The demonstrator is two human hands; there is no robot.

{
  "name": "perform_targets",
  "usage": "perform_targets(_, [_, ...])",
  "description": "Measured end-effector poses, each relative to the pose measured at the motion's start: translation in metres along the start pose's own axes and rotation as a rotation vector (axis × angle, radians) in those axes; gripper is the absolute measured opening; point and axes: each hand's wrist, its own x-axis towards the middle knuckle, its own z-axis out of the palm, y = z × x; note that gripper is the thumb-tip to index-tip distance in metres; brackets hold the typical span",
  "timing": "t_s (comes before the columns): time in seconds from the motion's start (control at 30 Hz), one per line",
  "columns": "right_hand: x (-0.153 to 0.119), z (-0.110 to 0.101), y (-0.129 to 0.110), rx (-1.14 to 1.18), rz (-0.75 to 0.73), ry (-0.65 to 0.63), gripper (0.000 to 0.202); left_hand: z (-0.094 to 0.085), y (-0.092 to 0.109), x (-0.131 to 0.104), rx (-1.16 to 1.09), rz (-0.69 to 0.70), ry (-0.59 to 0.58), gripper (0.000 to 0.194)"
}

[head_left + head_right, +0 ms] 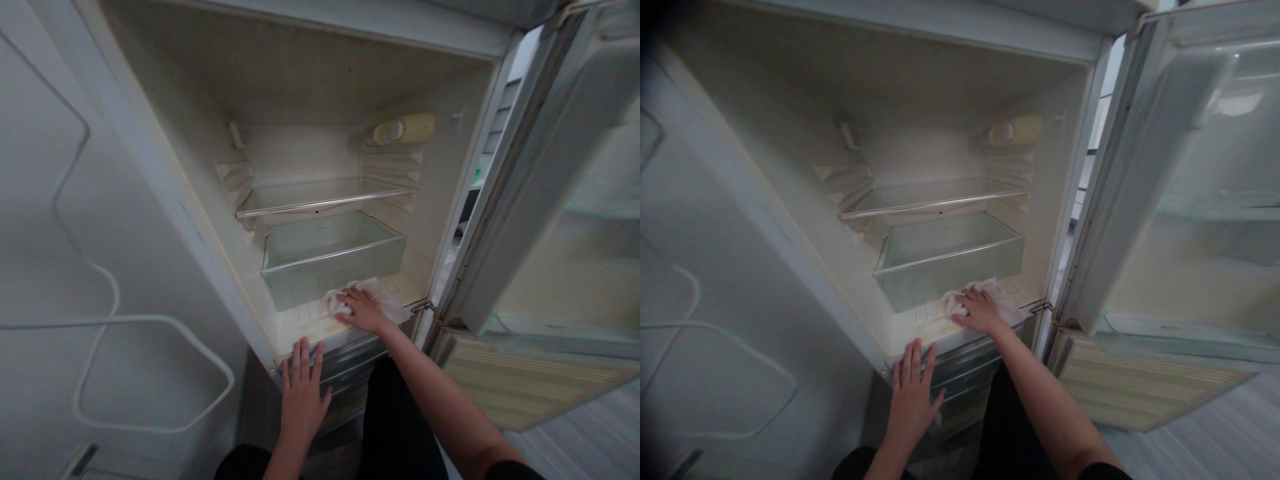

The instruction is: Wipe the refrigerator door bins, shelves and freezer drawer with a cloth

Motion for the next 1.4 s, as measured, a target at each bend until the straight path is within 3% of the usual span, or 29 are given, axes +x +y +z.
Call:
perform_targets(0.13, [-0.024,-0.024,0.073,-0.121,0.217,0.159,0.057,0.003,0.001,-0.001,0.011,-0.001,-0.012,0.105])
perform_targets(0.27, [-0.034,-0.025,0.107,-0.107,0.293,0.368,0.053,0.006,0.005,0.0,0.037,-0.022,-0.022,0.11])
perform_targets(0.37, [-0.035,-0.016,0.11,-0.082,0.277,0.517,0.043,0.007,0.015,0.002,0.081,-0.064,-0.027,0.106])
perform_targets(0.47, [-0.035,-0.012,0.108,-0.068,0.219,0.583,0.038,0.006,0.027,0.005,0.137,-0.14,-0.054,0.102])
perform_targets(0.77, [-0.037,-0.017,0.111,-0.078,0.155,0.568,0.034,0.008,0.038,0.013,0.278,-0.2,-0.132,0.092])
perform_targets(1.0, [-0.037,-0.013,0.112,-0.074,0.17,0.565,0.033,0.011,0.042,0.016,0.406,-0.215,-0.106,0.092])
perform_targets(1.2, [-0.037,-0.016,0.108,-0.035,0.198,0.546,0.033,0.012,0.041,0.018,0.411,-0.215,-0.096,0.088])
perform_targets(1.4, [-0.037,-0.02,0.105,-0.058,0.221,0.489,0.035,0.01,0.042,0.023,0.399,-0.225,-0.163,0.082])
